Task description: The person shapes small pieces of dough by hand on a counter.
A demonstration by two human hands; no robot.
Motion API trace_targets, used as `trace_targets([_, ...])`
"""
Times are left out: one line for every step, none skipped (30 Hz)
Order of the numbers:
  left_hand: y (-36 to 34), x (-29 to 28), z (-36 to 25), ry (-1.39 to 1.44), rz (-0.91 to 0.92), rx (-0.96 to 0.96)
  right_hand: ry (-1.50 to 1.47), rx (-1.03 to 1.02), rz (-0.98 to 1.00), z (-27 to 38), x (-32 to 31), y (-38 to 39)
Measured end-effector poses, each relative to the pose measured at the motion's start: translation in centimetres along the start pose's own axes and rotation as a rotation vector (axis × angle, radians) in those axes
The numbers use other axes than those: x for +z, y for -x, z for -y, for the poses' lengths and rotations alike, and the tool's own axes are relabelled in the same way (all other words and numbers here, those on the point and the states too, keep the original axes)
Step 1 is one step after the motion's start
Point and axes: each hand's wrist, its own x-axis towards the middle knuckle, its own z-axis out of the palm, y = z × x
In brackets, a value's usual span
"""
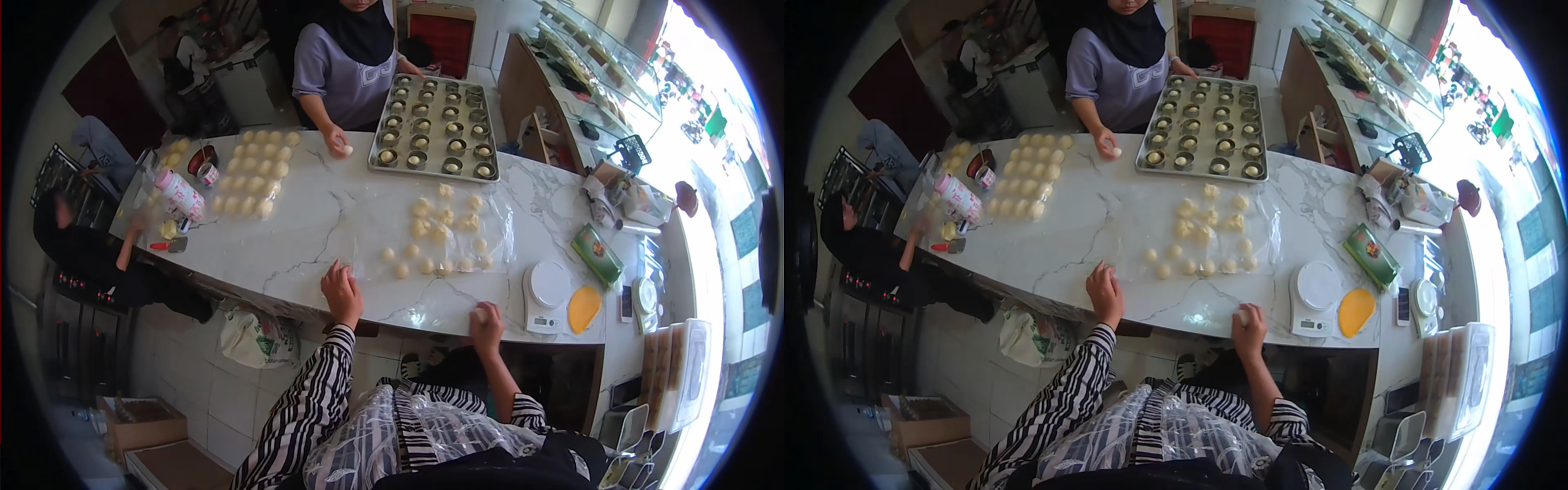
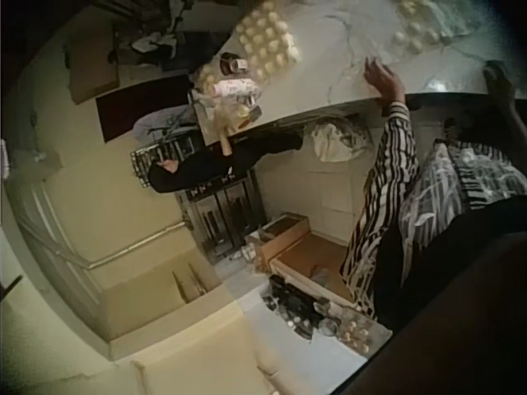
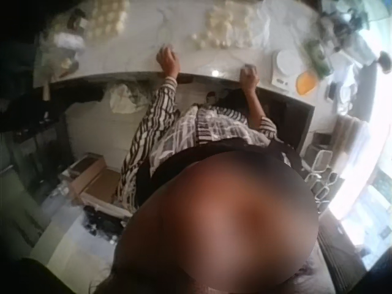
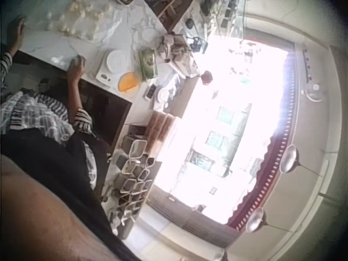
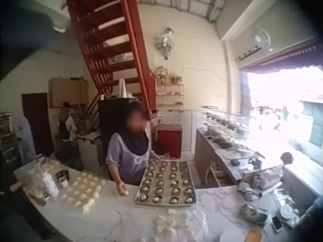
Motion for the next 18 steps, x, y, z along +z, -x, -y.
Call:
trace_targets([-0.2, 0.1, -0.1, 0.009, 0.005, 0.011, 0.046, 0.056, -0.053, -0.5, -1.0, -0.2])
trace_targets([-0.4, 0.1, -0.2, 0.000, 0.009, -0.001, 0.067, 0.125, -0.116, -1.1, -0.6, -1.4])
trace_targets([-0.3, 0.4, -0.6, -0.001, 0.023, -0.007, 0.082, 0.138, -0.130, -1.0, 0.1, -2.9])
trace_targets([-0.1, 0.4, -1.1, 0.013, 0.039, 0.001, 0.030, 0.175, -0.186, -0.6, 1.4, -4.2])
trace_targets([-0.1, 0.1, -1.3, -0.005, 0.039, -0.009, -0.025, 0.210, -0.237, 0.1, 2.3, -4.3])
trace_targets([-0.5, 0.1, -1.5, -0.025, 0.029, -0.016, -0.009, 0.164, -0.155, 1.0, 3.2, -3.5])
trace_targets([-0.5, 0.1, -1.2, -0.025, 0.028, -0.013, 0.000, 0.115, -0.068, 1.8, 4.2, -2.4])
trace_targets([-0.2, 0.0, -1.0, -0.003, 0.035, -0.025, -0.003, -0.068, 0.006, 2.2, 3.8, -0.8])
trace_targets([-0.3, -0.1, -0.7, 0.016, 0.039, -0.031, -0.009, -0.066, -0.003, 1.9, 3.4, -0.2])
trace_targets([-0.2, -0.2, -0.2, 0.009, 0.037, -0.024, 0.017, -0.068, -0.040, 1.1, 2.3, 0.3])
trace_targets([0.1, 0.0, 0.1, 0.013, 0.027, -0.022, 0.046, -0.069, -0.074, 0.2, 1.4, 0.5])
trace_targets([0.2, 0.1, 0.3, 0.021, 0.017, -0.022, 0.084, 0.001, -0.085, 0.1, 0.5, -0.5])
trace_targets([-0.1, 0.2, -0.1, 0.030, 0.027, -0.013, 0.094, 0.012, -0.094, 0.2, 0.9, -2.0])
trace_targets([-0.4, 0.2, -0.5, 0.025, 0.049, -0.018, 0.090, 0.108, -0.167, 0.3, 1.6, -3.5])
trace_targets([-0.3, 0.3, -1.0, 0.017, 0.068, -0.032, 0.085, 0.200, -0.234, 0.4, 2.1, -4.0])
trace_targets([-0.1, 0.2, -1.1, 0.021, 0.076, -0.038, 0.049, 0.202, -0.198, 1.0, 3.0, -3.7])
trace_targets([-0.4, 0.3, -1.1, 0.020, 0.063, -0.029, 0.016, 0.205, -0.172, 1.6, 3.9, -3.5])
trace_targets([-0.2, 0.1, -0.5, 0.006, 0.045, -0.029, -0.003, 0.090, -0.118, 2.9, 3.9, -2.2])
